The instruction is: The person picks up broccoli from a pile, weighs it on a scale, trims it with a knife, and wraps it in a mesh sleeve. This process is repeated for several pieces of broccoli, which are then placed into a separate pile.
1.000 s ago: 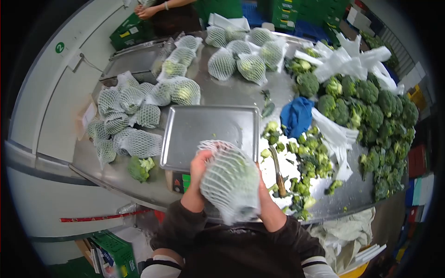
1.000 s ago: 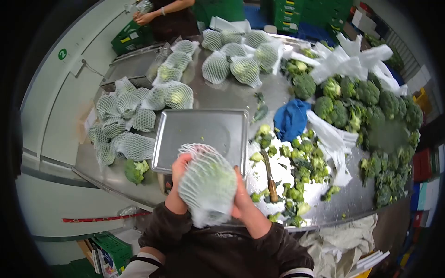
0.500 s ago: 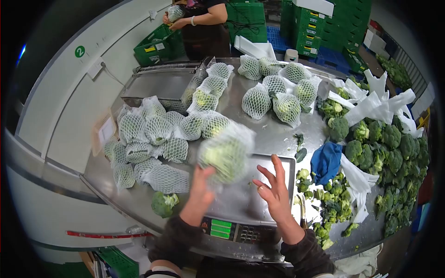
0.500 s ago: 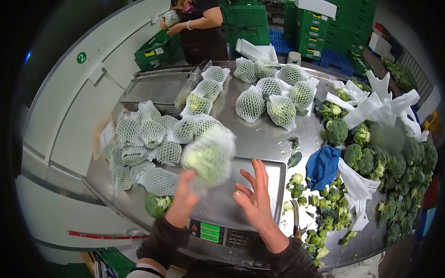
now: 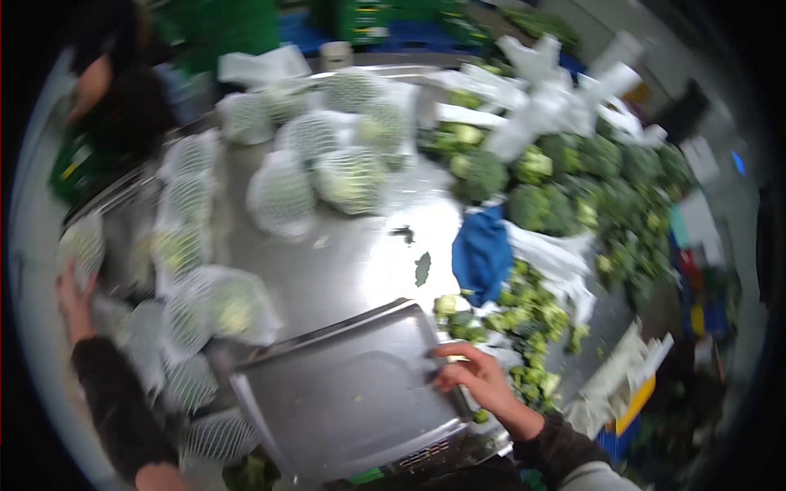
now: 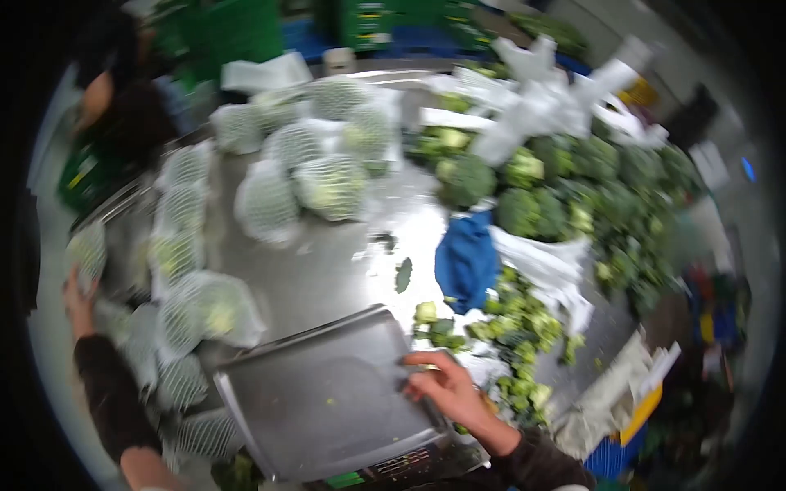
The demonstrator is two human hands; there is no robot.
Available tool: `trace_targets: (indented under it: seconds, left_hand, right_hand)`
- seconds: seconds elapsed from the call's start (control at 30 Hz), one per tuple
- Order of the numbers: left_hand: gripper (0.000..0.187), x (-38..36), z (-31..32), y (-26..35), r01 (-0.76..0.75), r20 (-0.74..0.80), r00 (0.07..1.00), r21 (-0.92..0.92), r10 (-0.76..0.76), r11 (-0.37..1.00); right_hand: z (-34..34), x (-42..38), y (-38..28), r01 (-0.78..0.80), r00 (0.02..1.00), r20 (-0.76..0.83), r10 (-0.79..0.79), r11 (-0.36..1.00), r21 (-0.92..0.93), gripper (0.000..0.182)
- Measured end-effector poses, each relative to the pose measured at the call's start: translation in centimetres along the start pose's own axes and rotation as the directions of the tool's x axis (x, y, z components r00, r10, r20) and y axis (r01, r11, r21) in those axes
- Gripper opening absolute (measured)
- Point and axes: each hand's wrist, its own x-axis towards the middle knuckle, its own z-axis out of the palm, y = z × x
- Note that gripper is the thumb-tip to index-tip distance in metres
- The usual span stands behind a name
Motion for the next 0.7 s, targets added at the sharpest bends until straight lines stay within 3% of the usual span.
trace_targets:
  seconds: [0.1,0.27,0.33,0.4,0.43,0.47,0.53,0.6,0.63,0.7]
  left_hand:
    - [0.057,13.5,-4.2,-3.9,-0.196,0.112,0.977,0.12,0.182,0.973]
    - [0.053,10.9,-5.1,-2.5,-0.095,0.133,0.988,0.081,0.084,0.992]
    - [0.052,10.9,-5.1,-2.5,-0.062,0.175,0.983,0.036,0.054,0.997]
    - [0.05,10.2,-5.0,-2.2,-0.023,0.219,0.975,-0.013,0.025,1.0]
    - [0.049,9.8,-5.1,-2.0,-0.003,0.243,0.97,-0.038,0.012,0.999]
    - [0.049,9.2,-5.3,-1.7,0.014,0.261,0.965,-0.063,0.003,0.998]
    - [0.048,6.0,-5.5,-0.2,0.008,0.271,0.963,-0.072,0.012,0.997]
    - [0.07,-3.0,-3.1,1.9,-0.162,0.155,0.979,0.215,0.13,0.963]
    - [0.076,-6.2,-2.4,2.4,-0.16,0.182,0.976,0.207,0.123,0.965]
    - [0.072,-11.2,-1.2,3.1,-0.216,0.176,0.97,0.313,0.167,0.925]
  right_hand:
    - [0.0,0.0,-0.1,0.091,0.993,-0.07,-0.1,0.988,-0.125,0.026]
    - [-2.3,-0.2,-0.5,0.134,0.986,-0.076,-0.148,0.977,-0.167,0.024]
    - [-4.7,0.3,-1.5,0.24,0.933,-0.177,-0.315,0.907,-0.346,0.024]
    - [-9.5,2.6,-2.7,0.192,0.878,-0.276,-0.392,0.815,-0.547,0.027]
    - [-11.9,4.7,-3.5,0.194,0.817,-0.276,-0.506,0.692,-0.695,0.03]
    - [-13.8,6.6,-4.8,0.174,0.751,-0.249,-0.612,0.547,-0.819,0.033]
    - [-15.1,10.5,-8.3,0.304,0.64,-0.151,-0.753,0.429,-0.85,0.048]
    - [-16.8,15.9,-10.0,0.212,0.53,-0.059,-0.846,0.199,-0.957,0.068]
    - [-16.8,18.2,-10.7,0.232,0.524,-0.053,-0.85,0.202,-0.952,0.068]
    - [-16.1,22.2,-11.4,-0.008,0.53,-0.251,-0.81,0.291,-0.957,0.087]
